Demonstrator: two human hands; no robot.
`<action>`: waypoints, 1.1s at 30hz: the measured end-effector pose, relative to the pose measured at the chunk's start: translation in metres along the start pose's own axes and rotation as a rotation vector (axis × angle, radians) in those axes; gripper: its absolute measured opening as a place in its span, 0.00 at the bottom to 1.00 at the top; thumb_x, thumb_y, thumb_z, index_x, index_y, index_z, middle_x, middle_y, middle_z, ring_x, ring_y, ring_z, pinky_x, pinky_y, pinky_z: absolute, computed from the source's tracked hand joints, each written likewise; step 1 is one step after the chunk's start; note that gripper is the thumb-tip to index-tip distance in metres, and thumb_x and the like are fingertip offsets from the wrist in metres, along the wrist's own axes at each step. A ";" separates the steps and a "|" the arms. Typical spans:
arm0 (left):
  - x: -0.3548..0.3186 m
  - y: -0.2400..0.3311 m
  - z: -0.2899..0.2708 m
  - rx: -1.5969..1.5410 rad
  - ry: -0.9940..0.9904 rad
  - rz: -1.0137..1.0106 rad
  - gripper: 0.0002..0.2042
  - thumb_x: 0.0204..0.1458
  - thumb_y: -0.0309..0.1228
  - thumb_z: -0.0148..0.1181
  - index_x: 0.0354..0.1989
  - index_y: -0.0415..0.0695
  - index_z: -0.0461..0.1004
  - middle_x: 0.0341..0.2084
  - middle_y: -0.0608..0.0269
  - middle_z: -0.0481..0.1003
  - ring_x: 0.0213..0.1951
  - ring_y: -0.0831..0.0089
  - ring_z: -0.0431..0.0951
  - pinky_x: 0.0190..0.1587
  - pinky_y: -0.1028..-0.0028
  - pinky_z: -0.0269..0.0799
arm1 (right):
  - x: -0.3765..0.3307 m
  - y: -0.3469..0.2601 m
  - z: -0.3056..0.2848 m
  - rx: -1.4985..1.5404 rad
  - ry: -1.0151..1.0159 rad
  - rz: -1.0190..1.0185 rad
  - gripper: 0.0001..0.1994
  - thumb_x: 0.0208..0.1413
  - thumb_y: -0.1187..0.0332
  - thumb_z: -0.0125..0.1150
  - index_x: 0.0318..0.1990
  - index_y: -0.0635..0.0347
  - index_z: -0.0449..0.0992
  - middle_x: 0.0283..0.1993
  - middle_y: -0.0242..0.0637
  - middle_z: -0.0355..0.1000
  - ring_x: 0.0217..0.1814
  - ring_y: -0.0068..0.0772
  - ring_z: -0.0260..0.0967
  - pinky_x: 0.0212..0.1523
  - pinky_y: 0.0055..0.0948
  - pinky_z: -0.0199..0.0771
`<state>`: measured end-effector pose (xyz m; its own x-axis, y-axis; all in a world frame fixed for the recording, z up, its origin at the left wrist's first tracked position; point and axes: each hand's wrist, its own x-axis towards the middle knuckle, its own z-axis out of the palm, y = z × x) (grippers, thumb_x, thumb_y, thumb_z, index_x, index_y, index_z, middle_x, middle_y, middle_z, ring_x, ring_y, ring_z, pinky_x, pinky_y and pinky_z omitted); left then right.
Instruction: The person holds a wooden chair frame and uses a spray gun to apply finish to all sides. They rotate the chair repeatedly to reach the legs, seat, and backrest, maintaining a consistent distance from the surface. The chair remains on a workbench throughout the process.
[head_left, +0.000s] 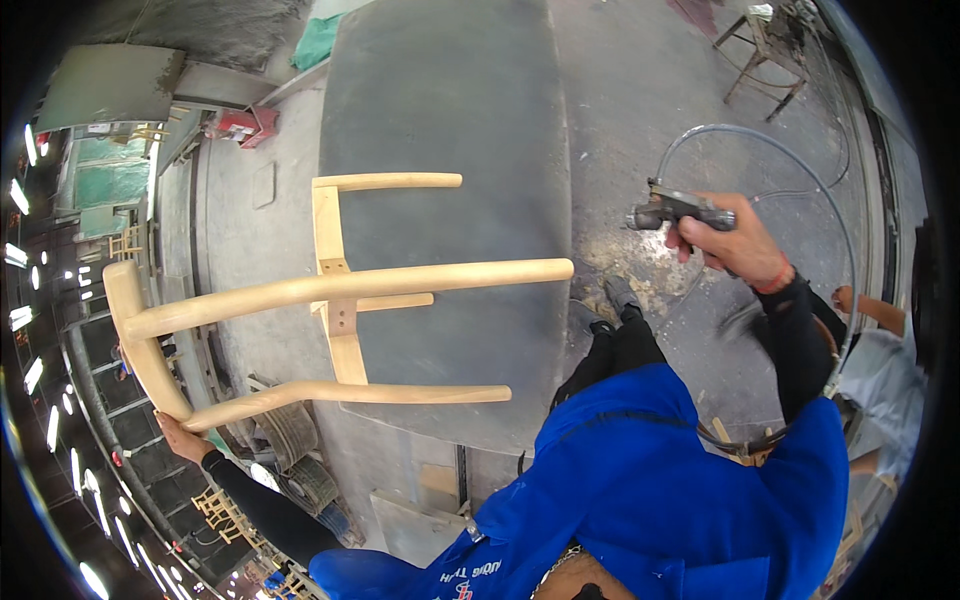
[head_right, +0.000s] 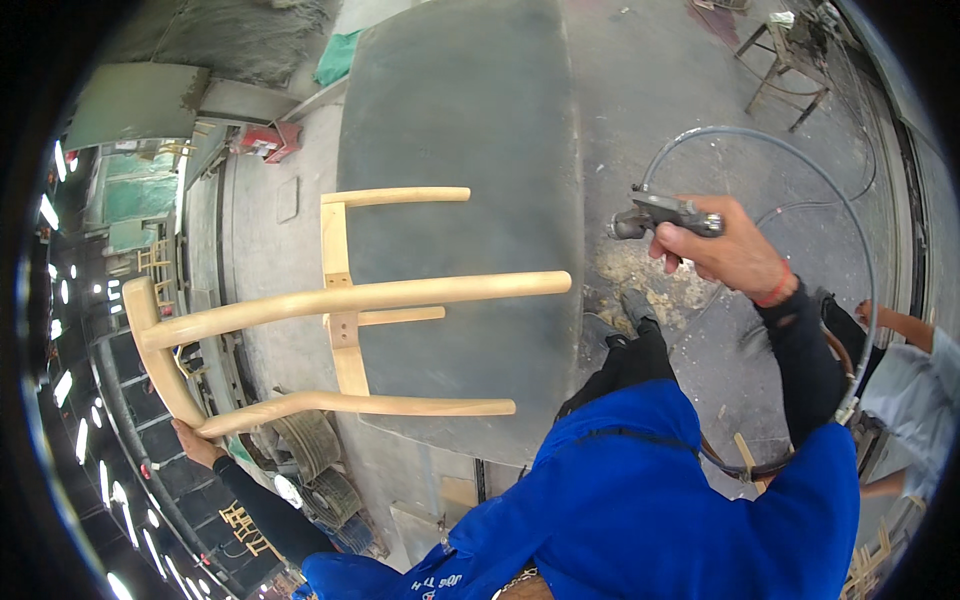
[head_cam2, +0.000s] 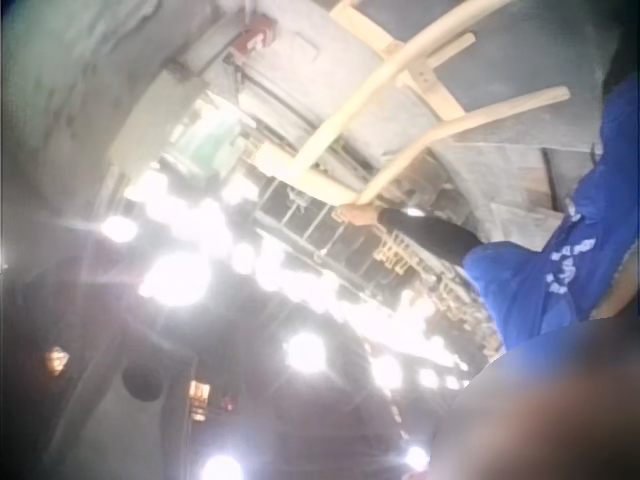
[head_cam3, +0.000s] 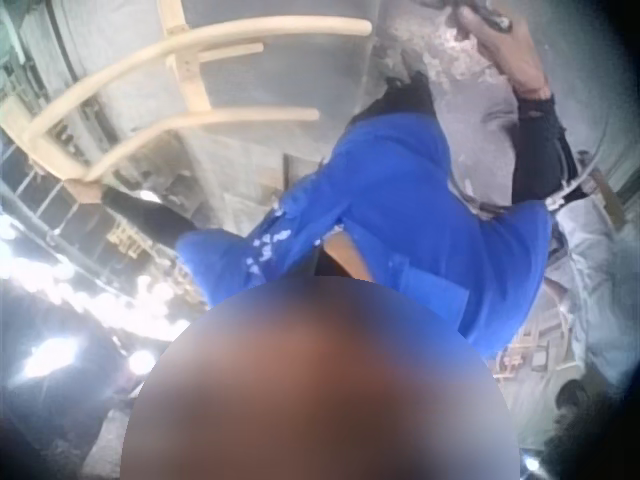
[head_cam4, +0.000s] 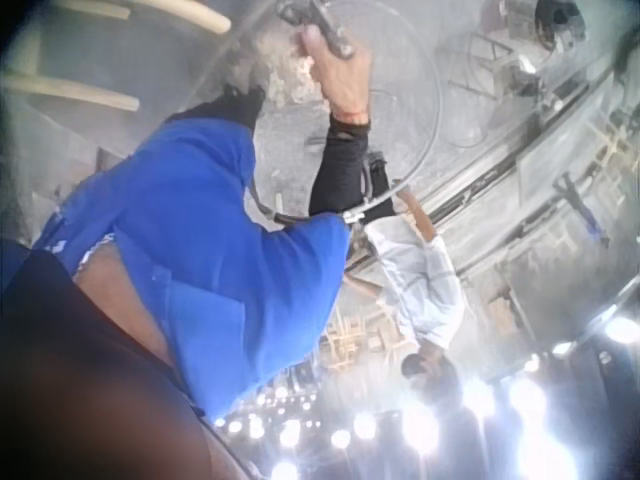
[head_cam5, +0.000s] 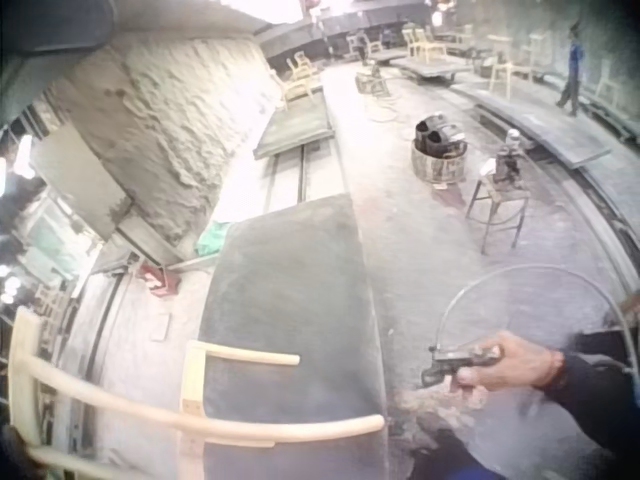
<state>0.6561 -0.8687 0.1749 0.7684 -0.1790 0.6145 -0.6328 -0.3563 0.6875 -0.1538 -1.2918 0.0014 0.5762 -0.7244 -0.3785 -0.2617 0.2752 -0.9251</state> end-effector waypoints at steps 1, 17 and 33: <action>0.003 0.001 0.003 -0.071 0.013 -0.033 0.30 0.67 0.47 0.59 0.64 0.29 0.71 0.58 0.50 0.77 0.57 0.63 0.77 0.59 0.66 0.71 | -0.020 -0.012 -0.007 0.000 -0.007 -0.015 0.17 0.65 0.55 0.66 0.47 0.62 0.83 0.35 0.31 0.80 0.33 0.17 0.76 0.25 0.16 0.68; 0.007 0.019 0.017 -0.077 -0.097 -0.027 0.29 0.65 0.51 0.61 0.55 0.32 0.78 0.47 0.56 0.81 0.47 0.69 0.79 0.52 0.68 0.74 | -0.147 -0.069 -0.022 -0.061 0.043 -0.092 0.29 0.59 0.46 0.71 0.51 0.68 0.82 0.33 0.37 0.79 0.30 0.25 0.77 0.26 0.21 0.71; -0.005 0.029 0.021 -0.118 -0.104 -0.065 0.27 0.64 0.53 0.63 0.47 0.34 0.79 0.38 0.59 0.80 0.38 0.71 0.78 0.42 0.70 0.75 | -0.161 -0.036 -0.043 -0.337 0.084 0.048 0.25 0.61 0.47 0.69 0.40 0.67 0.82 0.30 0.36 0.79 0.29 0.26 0.78 0.24 0.23 0.73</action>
<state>0.6357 -0.8970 0.1836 0.8101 -0.2553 0.5278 -0.5833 -0.2609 0.7692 -0.2709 -1.2120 0.0971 0.4947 -0.7693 -0.4043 -0.5359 0.0962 -0.8388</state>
